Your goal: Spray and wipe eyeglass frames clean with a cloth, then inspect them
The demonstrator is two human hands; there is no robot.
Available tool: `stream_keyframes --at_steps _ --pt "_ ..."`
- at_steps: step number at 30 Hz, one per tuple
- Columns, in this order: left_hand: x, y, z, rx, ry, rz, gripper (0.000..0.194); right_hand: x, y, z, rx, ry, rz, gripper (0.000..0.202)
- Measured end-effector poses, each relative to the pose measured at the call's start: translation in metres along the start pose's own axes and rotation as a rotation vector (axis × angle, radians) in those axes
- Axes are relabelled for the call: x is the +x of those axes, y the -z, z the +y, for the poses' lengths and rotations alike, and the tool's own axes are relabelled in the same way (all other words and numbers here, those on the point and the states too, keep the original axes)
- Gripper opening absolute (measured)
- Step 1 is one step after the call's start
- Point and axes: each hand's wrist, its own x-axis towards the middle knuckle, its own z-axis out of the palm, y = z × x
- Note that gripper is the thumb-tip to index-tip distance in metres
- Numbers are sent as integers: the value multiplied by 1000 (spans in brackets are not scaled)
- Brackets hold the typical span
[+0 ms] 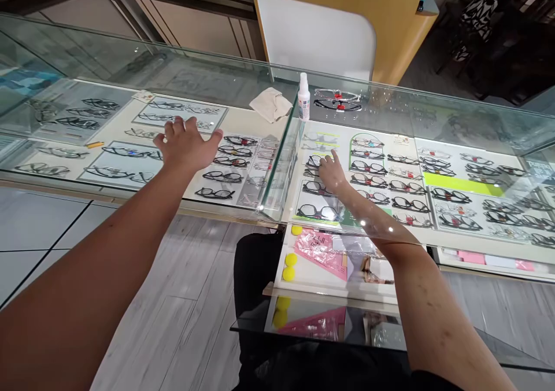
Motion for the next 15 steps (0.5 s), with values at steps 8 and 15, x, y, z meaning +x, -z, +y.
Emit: stream_keyframes --at_steps 8,15 --pt "3 -4 -3 0 -11 18 97 -3 13 7 174 -72 5 35" --pt "4 -4 -4 -2 -17 20 99 4 25 26 243 -70 -54 35"
